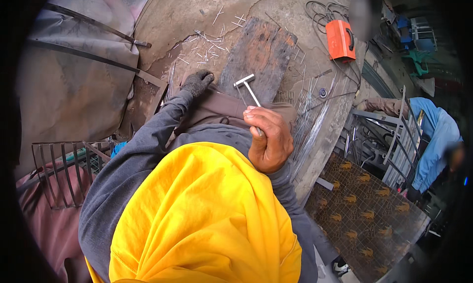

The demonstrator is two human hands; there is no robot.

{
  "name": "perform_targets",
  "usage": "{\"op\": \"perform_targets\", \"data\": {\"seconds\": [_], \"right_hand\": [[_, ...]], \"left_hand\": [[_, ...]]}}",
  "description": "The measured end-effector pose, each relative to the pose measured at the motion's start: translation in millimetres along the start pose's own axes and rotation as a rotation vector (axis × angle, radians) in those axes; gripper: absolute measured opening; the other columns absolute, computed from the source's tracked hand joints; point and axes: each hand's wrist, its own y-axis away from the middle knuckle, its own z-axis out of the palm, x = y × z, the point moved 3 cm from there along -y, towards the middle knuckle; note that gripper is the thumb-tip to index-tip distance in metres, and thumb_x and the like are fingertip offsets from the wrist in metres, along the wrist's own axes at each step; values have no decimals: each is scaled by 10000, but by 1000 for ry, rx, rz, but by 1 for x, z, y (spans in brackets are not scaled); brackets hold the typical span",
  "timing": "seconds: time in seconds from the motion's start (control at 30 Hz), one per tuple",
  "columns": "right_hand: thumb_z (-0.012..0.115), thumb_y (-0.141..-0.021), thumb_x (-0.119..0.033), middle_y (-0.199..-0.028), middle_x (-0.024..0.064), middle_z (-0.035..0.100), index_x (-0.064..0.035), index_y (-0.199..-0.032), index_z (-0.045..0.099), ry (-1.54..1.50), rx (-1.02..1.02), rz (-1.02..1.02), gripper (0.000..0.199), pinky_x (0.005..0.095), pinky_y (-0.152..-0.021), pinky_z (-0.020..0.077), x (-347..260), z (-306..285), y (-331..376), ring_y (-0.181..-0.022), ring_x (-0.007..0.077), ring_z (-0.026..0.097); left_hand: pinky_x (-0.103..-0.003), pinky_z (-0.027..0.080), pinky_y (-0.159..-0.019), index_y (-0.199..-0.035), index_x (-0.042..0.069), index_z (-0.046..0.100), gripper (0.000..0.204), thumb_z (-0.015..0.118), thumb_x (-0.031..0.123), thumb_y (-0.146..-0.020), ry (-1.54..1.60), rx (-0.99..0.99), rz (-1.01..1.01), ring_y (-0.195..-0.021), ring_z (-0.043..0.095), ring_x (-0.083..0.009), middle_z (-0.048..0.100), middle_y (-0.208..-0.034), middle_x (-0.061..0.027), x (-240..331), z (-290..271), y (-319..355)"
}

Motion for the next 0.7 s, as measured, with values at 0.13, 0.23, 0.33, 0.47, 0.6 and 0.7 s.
{"op": "perform_targets", "data": {"seconds": [0.13,0.23,0.33,0.47,0.6,0.7], "right_hand": [[521,-983,-130,-860,127,672,11,-958,587,-6,6,0,157,360,-751,571,6,3,3,-841,279,694],[521,-984,-138,-854,129,669,15,-952,584,-21,8,1,168,364,-738,574,2,6,5,-824,274,691],[525,-984,-150,-853,128,669,15,-948,585,-61,17,1,179,364,-730,575,-2,8,6,-800,267,686],[531,-981,-156,-842,122,665,8,-944,588,-50,-17,-16,178,363,-729,576,-3,9,4,-780,260,681],[536,-977,-156,-831,107,659,-7,-941,594,-36,-71,-36,164,371,-740,580,-4,10,0,-784,258,679],[535,-975,-148,-846,100,660,-14,-946,594,-42,-86,-35,150,375,-751,581,-2,10,-1,-794,255,678]], "left_hand": [[-426,448,-957,-1099,125,659,322,534,344,-899,-60,50,61,-1092,594,-344,652,-1126,-153,-8,5,38],[-434,453,-944,-1097,124,658,325,533,340,-888,-97,34,32,-1084,592,-351,650,-1128,-152,2,6,40],[-442,456,-933,-1095,127,659,321,529,330,-882,-105,22,37,-1075,591,-356,645,-1133,-155,-6,11,38],[-438,451,-948,-1113,121,657,334,549,336,-881,-94,-3,-15,-1078,600,-340,654,-1126,-143,0,12,35],[-422,426,-995,-1276,102,553,459,604,330,-882,64,-32,142,-1143,568,-357,608,-1218,-182,41,29,28],[-434,429,-987,-1347,98,476,550,622,358,-884,-2,-67,247,-1156,552,-389,567,-1268,-212,71,44,24]]}}
